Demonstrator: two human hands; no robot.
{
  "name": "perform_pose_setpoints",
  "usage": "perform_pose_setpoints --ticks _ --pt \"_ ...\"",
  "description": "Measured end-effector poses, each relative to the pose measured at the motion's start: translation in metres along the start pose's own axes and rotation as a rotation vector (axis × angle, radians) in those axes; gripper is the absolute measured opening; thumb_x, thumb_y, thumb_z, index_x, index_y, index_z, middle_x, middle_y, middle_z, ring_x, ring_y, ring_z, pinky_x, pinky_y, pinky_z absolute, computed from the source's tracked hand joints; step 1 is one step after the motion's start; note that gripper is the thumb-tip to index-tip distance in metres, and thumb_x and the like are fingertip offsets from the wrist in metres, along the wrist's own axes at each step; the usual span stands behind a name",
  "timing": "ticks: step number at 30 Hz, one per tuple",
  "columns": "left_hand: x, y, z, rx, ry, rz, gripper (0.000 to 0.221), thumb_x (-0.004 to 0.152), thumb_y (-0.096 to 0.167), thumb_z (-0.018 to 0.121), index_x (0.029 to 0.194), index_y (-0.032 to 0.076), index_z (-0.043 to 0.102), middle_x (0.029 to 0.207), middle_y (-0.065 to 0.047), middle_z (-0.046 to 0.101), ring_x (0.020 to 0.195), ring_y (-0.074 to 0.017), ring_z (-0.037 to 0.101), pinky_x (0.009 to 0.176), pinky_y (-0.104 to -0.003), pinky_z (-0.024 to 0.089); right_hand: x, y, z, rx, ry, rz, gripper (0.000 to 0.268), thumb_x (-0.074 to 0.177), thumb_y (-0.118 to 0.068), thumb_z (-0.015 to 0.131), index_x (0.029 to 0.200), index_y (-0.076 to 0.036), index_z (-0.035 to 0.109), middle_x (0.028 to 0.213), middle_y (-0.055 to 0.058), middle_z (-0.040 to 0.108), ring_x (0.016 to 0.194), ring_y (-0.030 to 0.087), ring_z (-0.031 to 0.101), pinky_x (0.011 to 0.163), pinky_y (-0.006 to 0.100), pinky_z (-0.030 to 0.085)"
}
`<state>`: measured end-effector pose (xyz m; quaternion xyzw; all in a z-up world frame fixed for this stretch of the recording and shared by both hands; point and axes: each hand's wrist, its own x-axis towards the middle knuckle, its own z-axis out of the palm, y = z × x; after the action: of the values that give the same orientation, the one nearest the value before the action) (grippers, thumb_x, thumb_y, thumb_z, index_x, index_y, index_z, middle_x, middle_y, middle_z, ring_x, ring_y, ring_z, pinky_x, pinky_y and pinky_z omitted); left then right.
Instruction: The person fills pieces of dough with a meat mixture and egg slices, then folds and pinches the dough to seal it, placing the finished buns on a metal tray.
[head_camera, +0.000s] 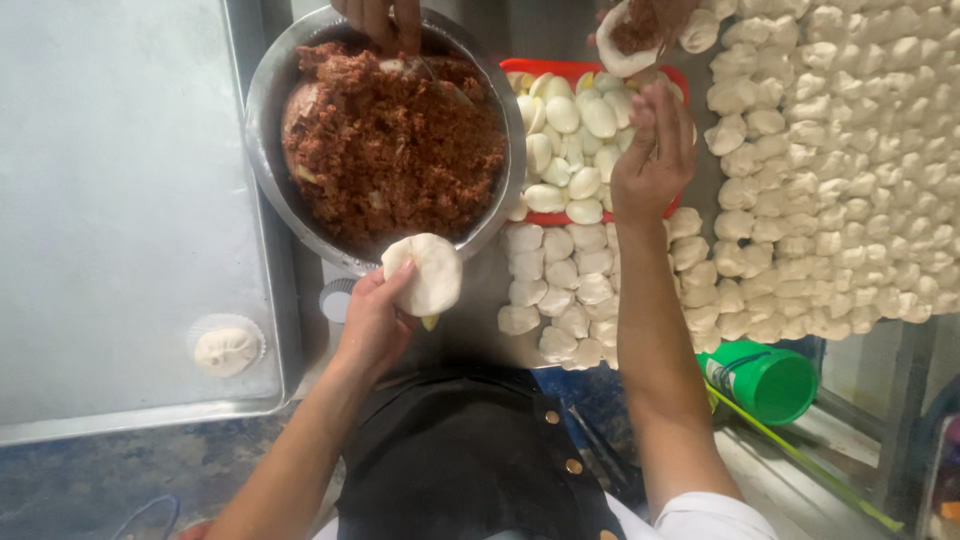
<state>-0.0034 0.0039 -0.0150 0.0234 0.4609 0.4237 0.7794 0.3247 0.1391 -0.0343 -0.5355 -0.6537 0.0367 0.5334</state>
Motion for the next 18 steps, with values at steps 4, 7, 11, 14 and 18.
perform_pose_setpoints --ticks 4,7,11,14,18 --pt "-0.001 -0.001 0.003 0.020 -0.076 0.010 0.028 0.104 0.020 0.058 0.117 -0.004 0.064 0.101 -0.011 0.073 0.085 -0.0183 0.070 0.068 -0.033 0.056 -0.006 0.004 -0.006 -0.230 -0.146 -0.060 0.033 0.109 0.001 0.056 0.141 0.000 0.061 0.133 0.016 0.067 0.120 0.032 0.069 0.102 0.039 0.058" --pt "0.000 0.000 0.006 0.021 -0.098 0.021 0.028 0.104 0.020 0.058 0.118 -0.004 0.064 0.102 -0.011 0.073 0.085 -0.0180 0.070 0.068 -0.032 0.056 -0.024 -0.004 -0.007 -0.207 -0.143 0.103 0.033 0.108 0.002 0.061 0.141 -0.002 0.061 0.132 0.017 0.066 0.121 0.031 0.069 0.102 0.037 0.058" --pt "-0.002 -0.001 0.006 0.038 -0.073 0.018 0.029 0.104 0.022 0.058 0.117 -0.003 0.064 0.100 -0.011 0.073 0.082 -0.0178 0.069 0.065 -0.033 0.055 -0.039 -0.010 -0.014 -0.293 -0.179 0.014 0.037 0.106 0.002 0.061 0.142 -0.003 0.061 0.136 0.020 0.063 0.126 0.035 0.065 0.105 0.039 0.055" --pt "-0.002 -0.002 0.006 0.045 -0.026 -0.012 0.029 0.101 0.020 0.058 0.117 -0.003 0.064 0.103 -0.010 0.074 0.088 -0.0168 0.071 0.074 -0.031 0.058 -0.035 -0.020 -0.018 -0.302 -0.108 -0.062 0.022 0.111 -0.002 0.055 0.128 -0.013 0.063 0.136 0.010 0.069 0.127 0.030 0.068 0.108 0.039 0.058" --pt "-0.003 -0.004 0.004 0.092 -0.046 -0.004 0.030 0.103 0.022 0.059 0.115 -0.005 0.064 0.100 -0.012 0.073 0.085 -0.0176 0.070 0.070 -0.031 0.057 -0.014 -0.036 -0.028 0.048 0.035 0.219 0.032 0.116 -0.008 0.046 0.146 0.000 0.056 0.131 0.015 0.066 0.115 0.024 0.072 0.092 0.034 0.067"
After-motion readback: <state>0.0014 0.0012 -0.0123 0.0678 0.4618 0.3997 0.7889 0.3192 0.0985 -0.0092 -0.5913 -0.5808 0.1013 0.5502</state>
